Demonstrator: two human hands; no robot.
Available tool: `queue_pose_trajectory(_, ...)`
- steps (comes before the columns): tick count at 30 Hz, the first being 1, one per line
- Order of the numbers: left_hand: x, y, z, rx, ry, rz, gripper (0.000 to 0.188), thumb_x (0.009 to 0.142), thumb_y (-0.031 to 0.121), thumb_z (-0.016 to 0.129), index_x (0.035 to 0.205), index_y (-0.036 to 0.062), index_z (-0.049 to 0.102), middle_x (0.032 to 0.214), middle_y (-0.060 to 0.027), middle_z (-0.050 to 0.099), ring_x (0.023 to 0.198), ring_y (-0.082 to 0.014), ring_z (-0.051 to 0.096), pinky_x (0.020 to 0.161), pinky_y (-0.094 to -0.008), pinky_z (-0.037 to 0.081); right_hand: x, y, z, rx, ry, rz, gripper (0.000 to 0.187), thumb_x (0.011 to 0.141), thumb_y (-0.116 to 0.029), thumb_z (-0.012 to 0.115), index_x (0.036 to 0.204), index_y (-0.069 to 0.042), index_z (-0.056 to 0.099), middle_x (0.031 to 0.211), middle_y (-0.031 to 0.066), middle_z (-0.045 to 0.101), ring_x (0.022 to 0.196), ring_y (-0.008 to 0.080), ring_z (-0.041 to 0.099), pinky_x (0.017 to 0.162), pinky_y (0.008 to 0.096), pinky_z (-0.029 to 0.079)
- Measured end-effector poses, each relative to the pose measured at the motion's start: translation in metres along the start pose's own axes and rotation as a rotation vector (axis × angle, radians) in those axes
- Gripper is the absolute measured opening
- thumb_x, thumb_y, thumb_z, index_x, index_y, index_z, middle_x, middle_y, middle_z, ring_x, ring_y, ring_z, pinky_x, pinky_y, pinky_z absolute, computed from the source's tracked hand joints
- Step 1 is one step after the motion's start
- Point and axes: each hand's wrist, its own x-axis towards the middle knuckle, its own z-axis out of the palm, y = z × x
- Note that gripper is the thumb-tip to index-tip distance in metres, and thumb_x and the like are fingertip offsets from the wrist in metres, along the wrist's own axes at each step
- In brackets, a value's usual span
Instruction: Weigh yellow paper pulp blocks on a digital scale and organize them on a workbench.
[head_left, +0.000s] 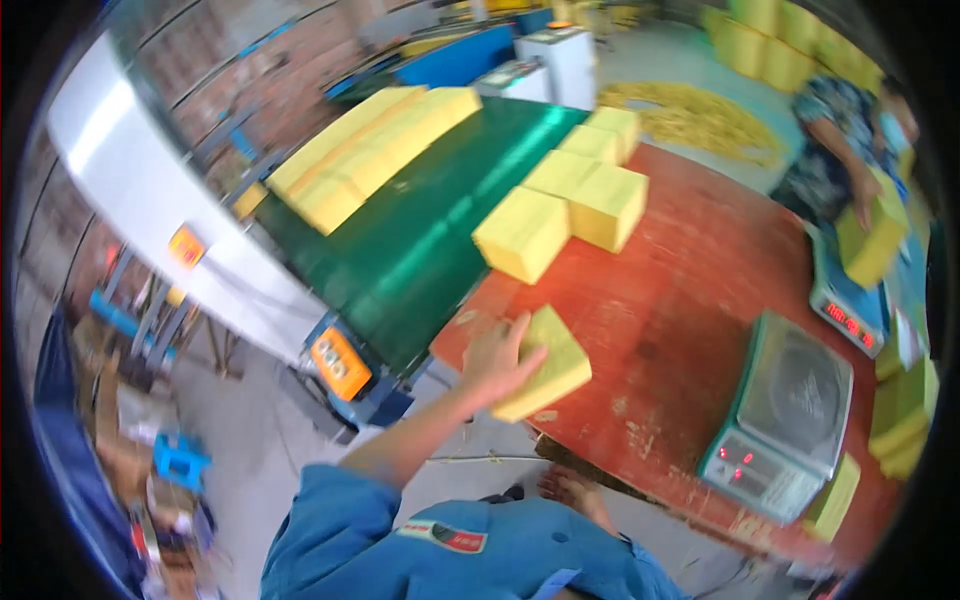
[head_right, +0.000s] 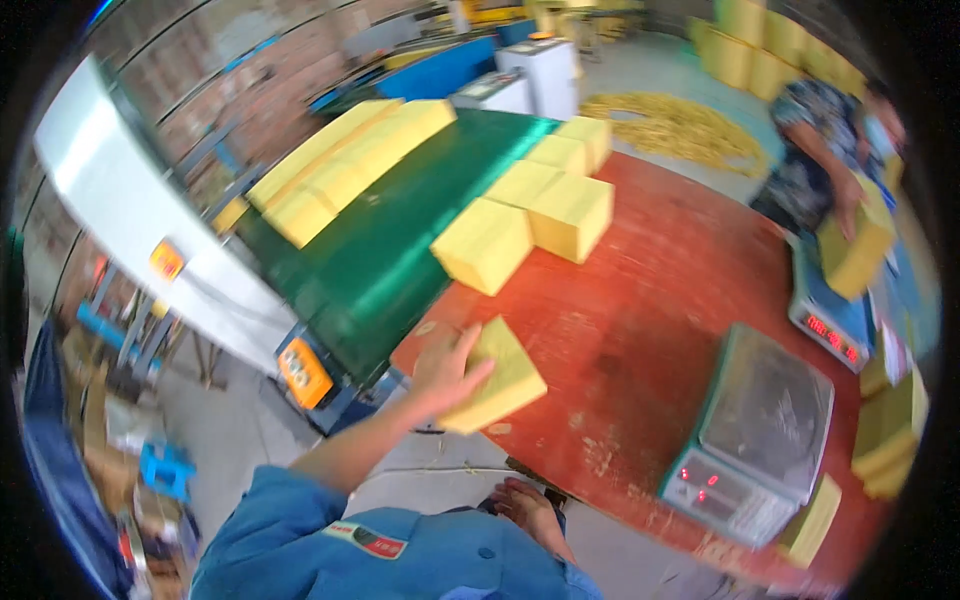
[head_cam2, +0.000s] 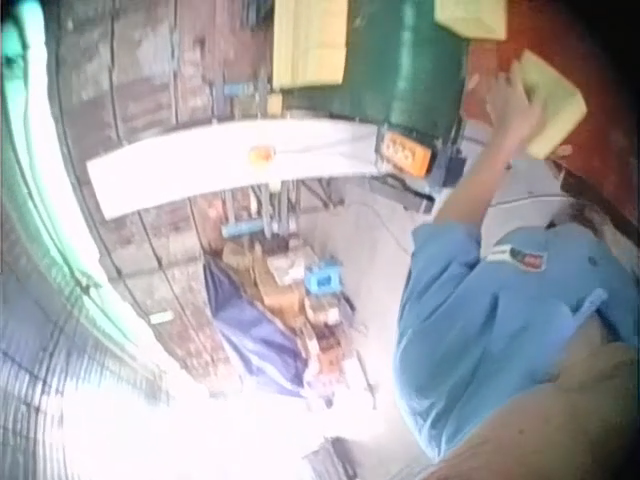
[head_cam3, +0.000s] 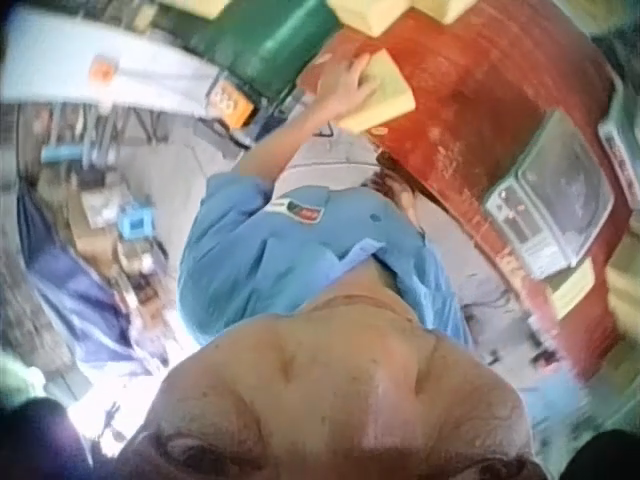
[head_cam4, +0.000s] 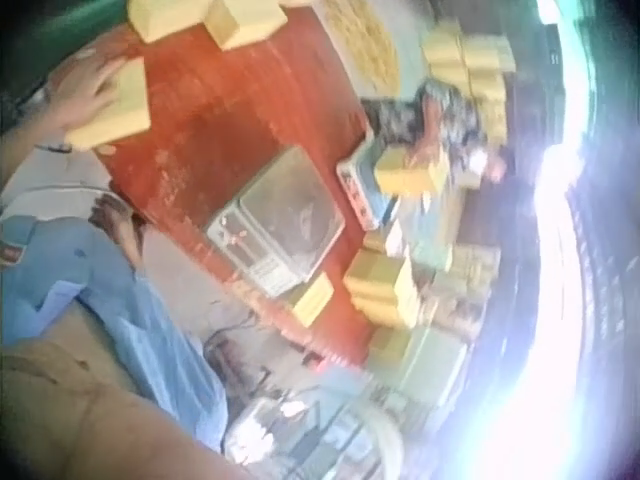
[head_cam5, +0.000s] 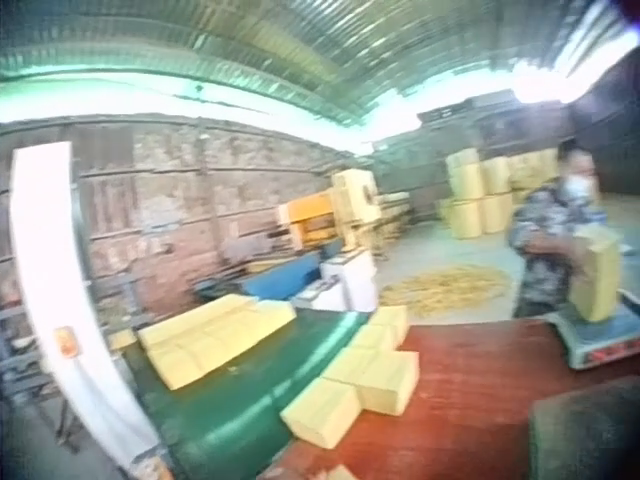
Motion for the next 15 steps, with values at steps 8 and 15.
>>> queue_pose_trajectory(8, -0.085, 0.088, 0.004, -0.248, -0.171, 0.315, 0.066, 0.088, 0.043, 0.061, 0.137, 0.0032, 0.044, 0.109, -0.0223, 0.061, 0.098, -0.0412, 0.060, 0.081, -0.0495, 0.049, -0.057, 0.014, 0.045, 0.439, 0.025, -0.552, 0.052, 0.089, -0.007, 0.051, 0.140, 0.000, 0.043, 0.137, 0.0121, 0.052, 0.126, 0.0248, 0.049, 0.106, 0.0396, 0.036)
queue_pose_trajectory(15, -0.076, 0.110, 0.014, -1.587, -0.977, -0.115, 0.049, 0.099, 0.030, 0.051, 0.137, 0.0008, 0.045, 0.127, -0.0115, 0.058, 0.111, -0.0235, 0.058, 0.092, -0.0384, 0.051, -0.166, -0.071, 0.042, -0.611, 0.660, -1.002, 0.018, 0.094, -0.016, 0.057, 0.093, 0.002, 0.061, 0.082, 0.0138, 0.060, 0.076, 0.0237, 0.060, 0.069, 0.0341, 0.048)
